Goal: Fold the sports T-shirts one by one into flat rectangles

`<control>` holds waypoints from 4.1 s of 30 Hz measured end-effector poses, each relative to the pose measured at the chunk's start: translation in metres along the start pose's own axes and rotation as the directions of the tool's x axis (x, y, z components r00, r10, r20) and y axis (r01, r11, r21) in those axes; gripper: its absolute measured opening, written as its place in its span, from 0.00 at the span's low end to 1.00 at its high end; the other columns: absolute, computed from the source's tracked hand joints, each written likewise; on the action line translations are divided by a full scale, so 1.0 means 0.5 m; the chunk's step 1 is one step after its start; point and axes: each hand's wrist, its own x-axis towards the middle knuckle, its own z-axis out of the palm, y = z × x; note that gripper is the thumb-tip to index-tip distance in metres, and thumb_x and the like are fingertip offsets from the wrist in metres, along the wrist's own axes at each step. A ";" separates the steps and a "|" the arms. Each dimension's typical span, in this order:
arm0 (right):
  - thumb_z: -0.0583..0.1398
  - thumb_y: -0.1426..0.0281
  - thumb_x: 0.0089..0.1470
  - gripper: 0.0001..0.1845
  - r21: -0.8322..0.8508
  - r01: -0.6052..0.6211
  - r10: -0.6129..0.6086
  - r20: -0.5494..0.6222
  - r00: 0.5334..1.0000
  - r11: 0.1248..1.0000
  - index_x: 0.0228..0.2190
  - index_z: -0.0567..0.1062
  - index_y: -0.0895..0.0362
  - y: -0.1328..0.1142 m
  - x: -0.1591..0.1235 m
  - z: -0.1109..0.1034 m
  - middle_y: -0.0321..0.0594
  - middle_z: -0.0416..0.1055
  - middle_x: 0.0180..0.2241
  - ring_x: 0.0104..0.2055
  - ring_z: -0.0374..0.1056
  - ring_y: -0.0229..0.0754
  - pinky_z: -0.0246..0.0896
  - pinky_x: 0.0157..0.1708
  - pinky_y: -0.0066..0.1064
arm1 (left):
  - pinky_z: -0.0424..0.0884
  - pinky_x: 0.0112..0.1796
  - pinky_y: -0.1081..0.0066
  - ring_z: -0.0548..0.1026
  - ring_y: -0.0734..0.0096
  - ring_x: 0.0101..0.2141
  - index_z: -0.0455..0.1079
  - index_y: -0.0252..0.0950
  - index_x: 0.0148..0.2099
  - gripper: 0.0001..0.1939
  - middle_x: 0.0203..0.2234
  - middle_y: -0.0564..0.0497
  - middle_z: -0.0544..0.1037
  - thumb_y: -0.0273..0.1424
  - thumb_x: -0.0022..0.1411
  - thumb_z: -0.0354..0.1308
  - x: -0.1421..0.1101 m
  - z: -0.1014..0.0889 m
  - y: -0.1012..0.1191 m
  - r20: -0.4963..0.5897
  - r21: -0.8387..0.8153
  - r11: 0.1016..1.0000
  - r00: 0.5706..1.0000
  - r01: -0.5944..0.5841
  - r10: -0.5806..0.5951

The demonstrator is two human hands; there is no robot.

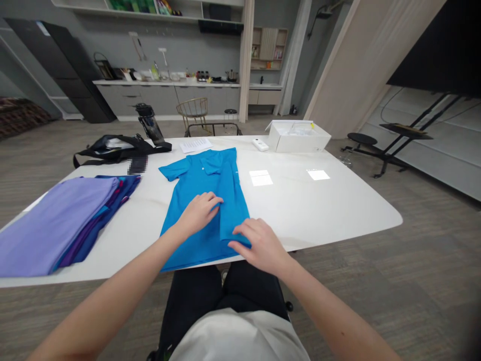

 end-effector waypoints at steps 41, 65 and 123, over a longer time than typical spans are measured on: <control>0.58 0.72 0.60 0.04 -0.320 -0.378 0.355 -0.131 0.926 0.869 0.37 0.73 0.53 0.046 -0.072 0.183 0.45 0.74 0.38 0.42 0.64 0.51 0.50 0.42 0.42 | 0.75 0.52 0.64 0.78 0.66 0.50 0.77 0.41 0.47 0.13 0.48 0.47 0.78 0.26 0.71 0.51 -0.179 0.047 0.150 -0.135 -0.595 0.777 0.927 0.207 -0.350; 0.57 0.64 0.67 0.12 -0.213 -0.066 0.091 0.111 0.990 0.975 0.43 0.79 0.54 0.130 -0.183 0.076 0.44 0.73 0.37 0.40 0.67 0.48 0.57 0.44 0.43 | 0.64 0.43 0.61 0.73 0.64 0.41 0.74 0.39 0.45 0.13 0.40 0.48 0.78 0.35 0.75 0.49 -0.250 0.050 0.161 0.109 -0.196 0.980 0.994 0.042 -0.021; 0.52 0.62 0.68 0.22 -0.300 -0.173 0.234 0.181 0.955 0.938 0.58 0.72 0.51 0.486 0.902 0.419 0.52 0.68 0.54 0.56 0.65 0.57 0.61 0.52 0.48 | 0.60 0.54 0.49 0.67 0.40 0.57 0.67 0.33 0.58 0.22 0.56 0.32 0.73 0.42 0.71 0.50 0.180 0.119 -0.762 0.101 0.338 0.568 0.571 0.751 -0.815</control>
